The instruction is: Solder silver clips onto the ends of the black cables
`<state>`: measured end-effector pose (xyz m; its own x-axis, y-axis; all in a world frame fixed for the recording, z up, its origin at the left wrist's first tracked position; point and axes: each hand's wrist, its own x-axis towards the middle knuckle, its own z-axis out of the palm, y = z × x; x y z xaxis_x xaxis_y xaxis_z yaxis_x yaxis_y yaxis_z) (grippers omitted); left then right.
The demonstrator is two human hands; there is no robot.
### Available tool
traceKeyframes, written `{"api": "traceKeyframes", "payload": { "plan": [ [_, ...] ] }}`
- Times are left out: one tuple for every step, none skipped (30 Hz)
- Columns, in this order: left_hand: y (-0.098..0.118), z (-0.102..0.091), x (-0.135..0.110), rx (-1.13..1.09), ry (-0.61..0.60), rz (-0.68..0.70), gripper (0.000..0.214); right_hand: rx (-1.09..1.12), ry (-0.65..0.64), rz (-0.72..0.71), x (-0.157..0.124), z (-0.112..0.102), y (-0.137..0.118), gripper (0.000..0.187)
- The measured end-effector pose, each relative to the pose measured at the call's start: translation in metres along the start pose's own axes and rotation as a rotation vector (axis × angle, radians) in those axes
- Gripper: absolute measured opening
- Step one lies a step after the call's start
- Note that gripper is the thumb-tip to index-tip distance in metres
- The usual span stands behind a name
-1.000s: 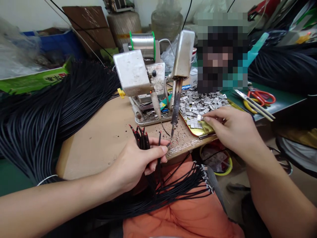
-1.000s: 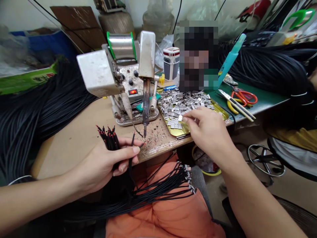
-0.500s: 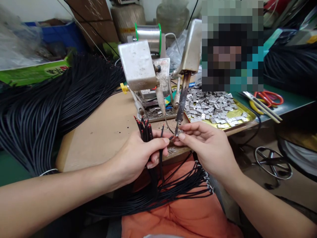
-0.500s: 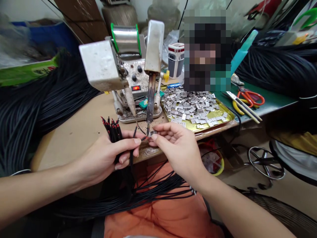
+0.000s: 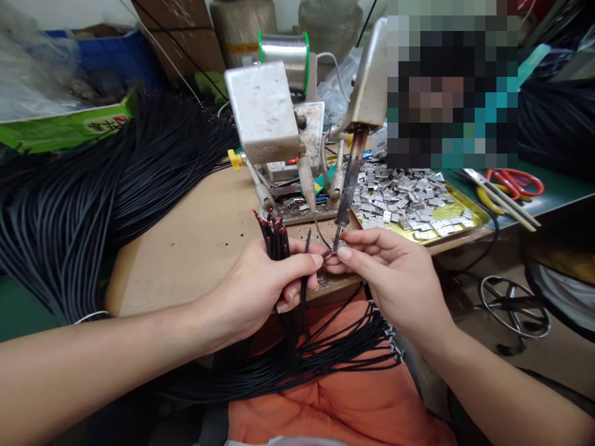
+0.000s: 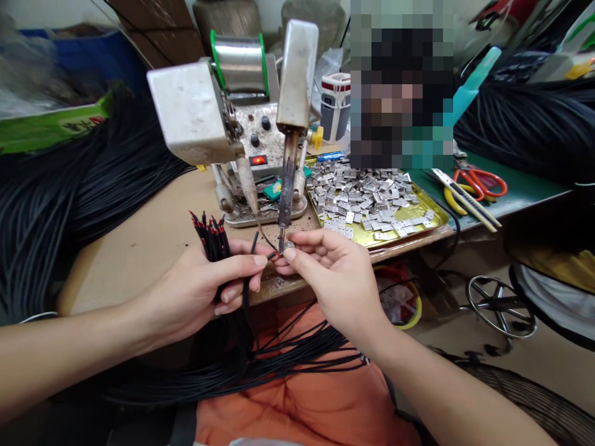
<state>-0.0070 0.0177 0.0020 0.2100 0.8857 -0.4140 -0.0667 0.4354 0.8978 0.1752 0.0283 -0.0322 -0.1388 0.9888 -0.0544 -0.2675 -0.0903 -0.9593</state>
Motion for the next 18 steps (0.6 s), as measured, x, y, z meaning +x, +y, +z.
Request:
{"api": "traceKeyframes", "payload": {
  "plan": [
    [0.0001,-0.0002,-0.0001,-0.001,-0.003,0.004,0.015,-0.001,0.003,-0.003,0.0000,-0.0001,0.0004,0.028],
    [0.0002,-0.0005,-0.0002,-0.003,-0.004,0.008,0.015,-0.001,0.005,-0.005,-0.0001,-0.0002,0.0008,0.028],
    [0.0002,-0.0006,-0.0002,-0.005,-0.005,0.011,0.015,0.000,0.004,-0.007,-0.0002,-0.0002,0.0012,0.027],
    [0.0002,-0.0008,-0.0002,-0.007,-0.006,0.014,0.015,0.003,0.003,-0.010,-0.0003,-0.0003,0.0015,0.027],
    [0.0002,-0.0009,-0.0001,-0.009,-0.006,0.017,0.015,0.007,0.001,-0.012,-0.0003,-0.0004,0.0018,0.026],
    [0.0001,-0.0009,0.0001,-0.012,-0.007,0.018,0.015,0.010,-0.001,-0.014,-0.0001,-0.0004,0.0021,0.025],
    [0.0000,-0.0009,0.0003,-0.013,-0.007,0.018,0.015,0.013,-0.003,-0.017,0.0001,-0.0004,0.0023,0.024],
    [-0.0002,-0.0009,0.0007,-0.013,-0.008,0.020,0.014,0.016,-0.004,-0.020,0.0004,-0.0003,0.0025,0.023],
    [-0.0004,-0.0010,0.0011,-0.015,-0.009,0.020,0.014,0.018,-0.004,-0.024,0.0007,-0.0001,0.0027,0.022],
    [-0.0005,-0.0010,0.0015,-0.016,-0.009,0.020,0.014,0.022,-0.004,-0.027,0.0010,0.0001,0.0027,0.021],
    [-0.0006,-0.0010,0.0019,-0.015,-0.011,0.018,0.014,0.025,-0.002,-0.029,0.0012,0.0004,0.0027,0.020],
    [-0.0007,-0.0011,0.0023,-0.015,-0.012,0.015,0.015,0.029,0.000,-0.031,0.0013,0.0007,0.0026,0.020],
    [-0.0008,-0.0011,0.0026,-0.015,-0.013,0.013,0.015,0.030,0.003,-0.030,0.0012,0.0009,0.0025,0.020],
    [-0.0007,-0.0012,0.0028,-0.017,-0.016,0.011,0.015,0.029,0.006,-0.030,0.0010,0.0011,0.0024,0.019],
    [-0.0006,-0.0012,0.0028,-0.019,-0.019,0.008,0.015,0.028,0.008,-0.030,0.0007,0.0011,0.0023,0.019],
    [-0.0005,-0.0012,0.0026,-0.021,-0.021,0.007,0.016,0.026,0.008,-0.032,0.0003,0.0010,0.0022,0.019],
    [-0.0003,-0.0012,0.0024,-0.024,-0.022,0.006,0.016,0.025,0.007,-0.034,0.0000,0.0009,0.0021,0.019],
    [-0.0001,-0.0012,0.0020,-0.024,-0.022,0.006,0.016,0.024,0.005,-0.037,-0.0004,0.0006,0.0021,0.019]
  ]
}}
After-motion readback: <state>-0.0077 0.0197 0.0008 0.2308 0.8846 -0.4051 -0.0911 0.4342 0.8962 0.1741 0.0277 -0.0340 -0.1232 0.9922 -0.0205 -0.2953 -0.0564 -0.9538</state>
